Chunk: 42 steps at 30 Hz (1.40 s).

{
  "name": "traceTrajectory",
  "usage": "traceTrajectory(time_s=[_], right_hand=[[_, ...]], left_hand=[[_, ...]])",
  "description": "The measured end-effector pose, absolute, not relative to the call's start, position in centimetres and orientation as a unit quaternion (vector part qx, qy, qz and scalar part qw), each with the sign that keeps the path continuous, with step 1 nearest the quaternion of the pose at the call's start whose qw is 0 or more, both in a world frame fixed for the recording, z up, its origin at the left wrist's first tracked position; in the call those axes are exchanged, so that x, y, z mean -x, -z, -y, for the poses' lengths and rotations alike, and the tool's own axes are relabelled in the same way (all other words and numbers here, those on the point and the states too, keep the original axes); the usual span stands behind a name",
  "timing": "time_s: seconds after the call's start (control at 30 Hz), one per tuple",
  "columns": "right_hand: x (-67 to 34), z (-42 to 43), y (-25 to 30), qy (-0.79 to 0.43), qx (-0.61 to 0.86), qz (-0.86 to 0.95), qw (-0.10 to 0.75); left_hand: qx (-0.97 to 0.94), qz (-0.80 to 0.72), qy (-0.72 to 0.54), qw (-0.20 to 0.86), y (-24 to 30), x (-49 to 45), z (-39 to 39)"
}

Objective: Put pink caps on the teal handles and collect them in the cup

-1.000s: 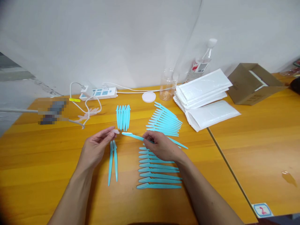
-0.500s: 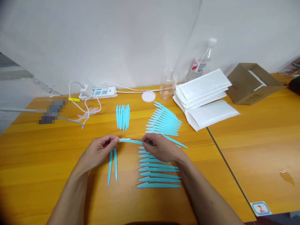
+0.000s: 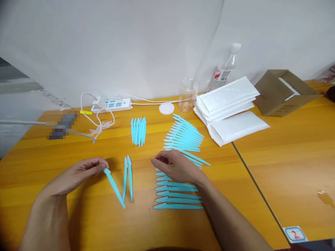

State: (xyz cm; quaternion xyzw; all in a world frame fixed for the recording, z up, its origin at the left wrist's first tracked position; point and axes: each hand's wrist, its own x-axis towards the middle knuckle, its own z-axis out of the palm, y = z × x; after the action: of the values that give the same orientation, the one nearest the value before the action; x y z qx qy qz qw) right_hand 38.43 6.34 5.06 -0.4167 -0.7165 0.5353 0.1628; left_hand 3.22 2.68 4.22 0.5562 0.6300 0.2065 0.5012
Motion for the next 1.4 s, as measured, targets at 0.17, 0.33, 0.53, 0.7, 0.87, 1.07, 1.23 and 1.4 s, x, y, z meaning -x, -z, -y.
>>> traceTrajectory(time_s=[0.17, 0.33, 0.53, 0.7, 0.87, 1.07, 1.23, 1.4], right_hand=[[-38.1, -6.3, -4.7, -0.536, 0.424, 0.709, 0.172], [-38.1, -6.3, -4.2, -0.531, 0.427, 0.711, 0.173], [-38.2, -6.5, -4.1, -0.518, 0.432, 0.717, 0.175], [-38.3, -6.6, -4.1, -0.511, 0.435, 0.720, 0.179], [-38.4, -6.6, -4.0, -0.490, 0.449, 0.723, 0.191], [-33.9, -11.3, -4.4, -0.290, 0.534, 0.776, 0.166], [-28.7, -16.3, -3.3, -0.243, 0.589, 0.764, 0.099], [-27.6, -17.9, -2.3, -0.268, 0.613, 0.738, 0.093]], left_hand=[[-0.622, -0.613, -0.122, 0.472, -3.9, -4.1, -4.3], [-0.655, -0.606, -0.113, 0.437, -2.9, -5.9, -5.3], [-0.620, -0.645, -0.193, 0.402, -2.7, -4.1, -5.0], [-0.527, -0.824, -0.192, 0.083, -2.5, 0.9, -7.5], [-0.534, -0.835, -0.130, 0.023, -2.2, 3.5, -9.4], [-0.571, -0.816, -0.086, 0.022, -1.8, 2.0, -8.0], [-0.603, -0.792, -0.093, 0.003, -1.1, -0.5, -7.4], [-0.634, -0.766, -0.106, -0.012, -0.8, -1.0, -7.6]])
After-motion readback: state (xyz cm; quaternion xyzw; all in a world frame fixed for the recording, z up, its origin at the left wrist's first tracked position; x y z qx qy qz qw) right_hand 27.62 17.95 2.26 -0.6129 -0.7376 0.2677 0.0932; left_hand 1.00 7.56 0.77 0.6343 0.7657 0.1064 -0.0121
